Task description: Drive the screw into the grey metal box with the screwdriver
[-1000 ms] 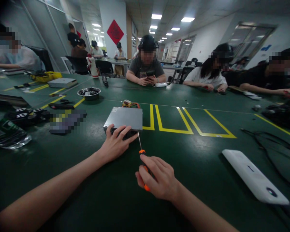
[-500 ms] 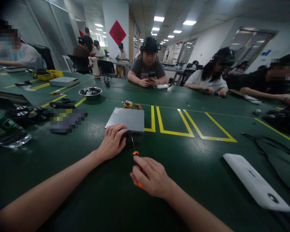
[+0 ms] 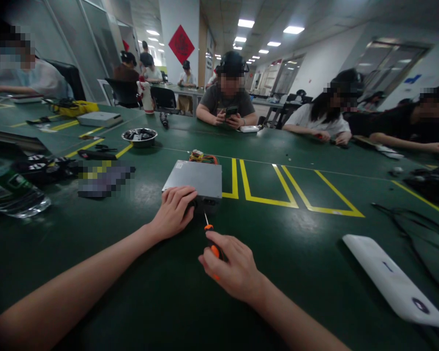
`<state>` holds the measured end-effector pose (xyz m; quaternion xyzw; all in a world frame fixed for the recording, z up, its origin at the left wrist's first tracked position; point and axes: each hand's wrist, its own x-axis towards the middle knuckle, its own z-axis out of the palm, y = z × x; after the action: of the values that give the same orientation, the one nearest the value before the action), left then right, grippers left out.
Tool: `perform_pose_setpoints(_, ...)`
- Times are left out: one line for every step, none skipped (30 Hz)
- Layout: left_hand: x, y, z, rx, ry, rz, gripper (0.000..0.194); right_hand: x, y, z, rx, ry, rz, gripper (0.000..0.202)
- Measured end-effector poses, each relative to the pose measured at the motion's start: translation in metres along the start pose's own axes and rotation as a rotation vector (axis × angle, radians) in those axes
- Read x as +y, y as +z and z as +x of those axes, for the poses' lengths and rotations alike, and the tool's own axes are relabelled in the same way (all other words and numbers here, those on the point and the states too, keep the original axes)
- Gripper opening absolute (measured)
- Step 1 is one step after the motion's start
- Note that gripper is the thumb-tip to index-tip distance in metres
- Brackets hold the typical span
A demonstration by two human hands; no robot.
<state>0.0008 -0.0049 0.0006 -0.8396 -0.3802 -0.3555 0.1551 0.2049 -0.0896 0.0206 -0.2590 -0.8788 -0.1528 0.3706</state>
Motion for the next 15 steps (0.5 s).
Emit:
perform_pose_setpoints(0.000,0.000,0.000,0.005,0.000,-0.001,0.037,0.000,-0.002,0.002,0.000,0.029,0.019,0.012)
perform_pose_setpoints(0.000,0.001,0.000,0.008,0.000,-0.002,0.036,0.000,-0.003,0.003,-0.001,0.057,0.046,0.013)
perform_pose_setpoints(-0.001,0.001,0.000,0.011,0.000,-0.004,0.036,0.001,-0.005,0.005,0.004,0.086,0.083,0.015)
perform_pose_setpoints(-0.001,0.002,0.000,0.015,0.000,-0.005,0.035,0.000,-0.006,0.007,0.011,0.116,0.121,0.017)
perform_pose_setpoints(-0.001,0.002,0.000,0.018,-0.001,-0.008,0.035,0.000,-0.007,0.008,0.017,0.141,0.148,0.019)
perform_pose_setpoints(-0.001,0.002,0.000,0.021,-0.001,-0.012,0.035,-0.002,-0.008,0.010,0.020,0.158,0.155,0.020)
perform_pose_setpoints(-0.001,0.003,0.000,0.023,-0.003,-0.016,0.035,-0.004,-0.008,0.011,0.018,0.161,0.142,0.020)
perform_pose_setpoints(-0.001,0.003,0.000,0.023,-0.007,-0.021,0.035,-0.006,-0.008,0.012,0.006,0.155,0.115,0.018)
perform_pose_setpoints(-0.001,0.002,0.000,0.022,-0.013,-0.028,0.035,-0.009,-0.007,0.013,-0.015,0.143,0.083,0.014)
perform_pose_setpoints(-0.001,0.002,0.000,0.019,-0.021,-0.035,0.035,-0.012,-0.006,0.013,-0.041,0.125,0.054,0.011)
perform_pose_setpoints(0.000,0.002,0.000,0.017,-0.029,-0.044,0.035,-0.014,-0.005,0.013,-0.076,0.116,0.044,0.008)
perform_pose_setpoints(0.000,0.001,0.000,0.017,-0.036,-0.053,0.035,-0.017,-0.004,0.013,-0.112,0.106,0.048,0.008)
perform_pose_setpoints(0.000,0.001,0.000,0.016,-0.041,-0.062,0.036,-0.018,-0.004,0.012,-0.149,0.093,0.059,0.012)
perform_pose_setpoints(-0.001,0.000,0.000,0.013,-0.045,-0.071,0.036,-0.019,-0.003,0.010,-0.183,0.076,0.069,0.017)
perform_pose_setpoints(-0.001,0.000,0.000,0.011,-0.047,-0.079,0.037,-0.020,-0.003,0.009,-0.210,0.048,0.071,0.022)
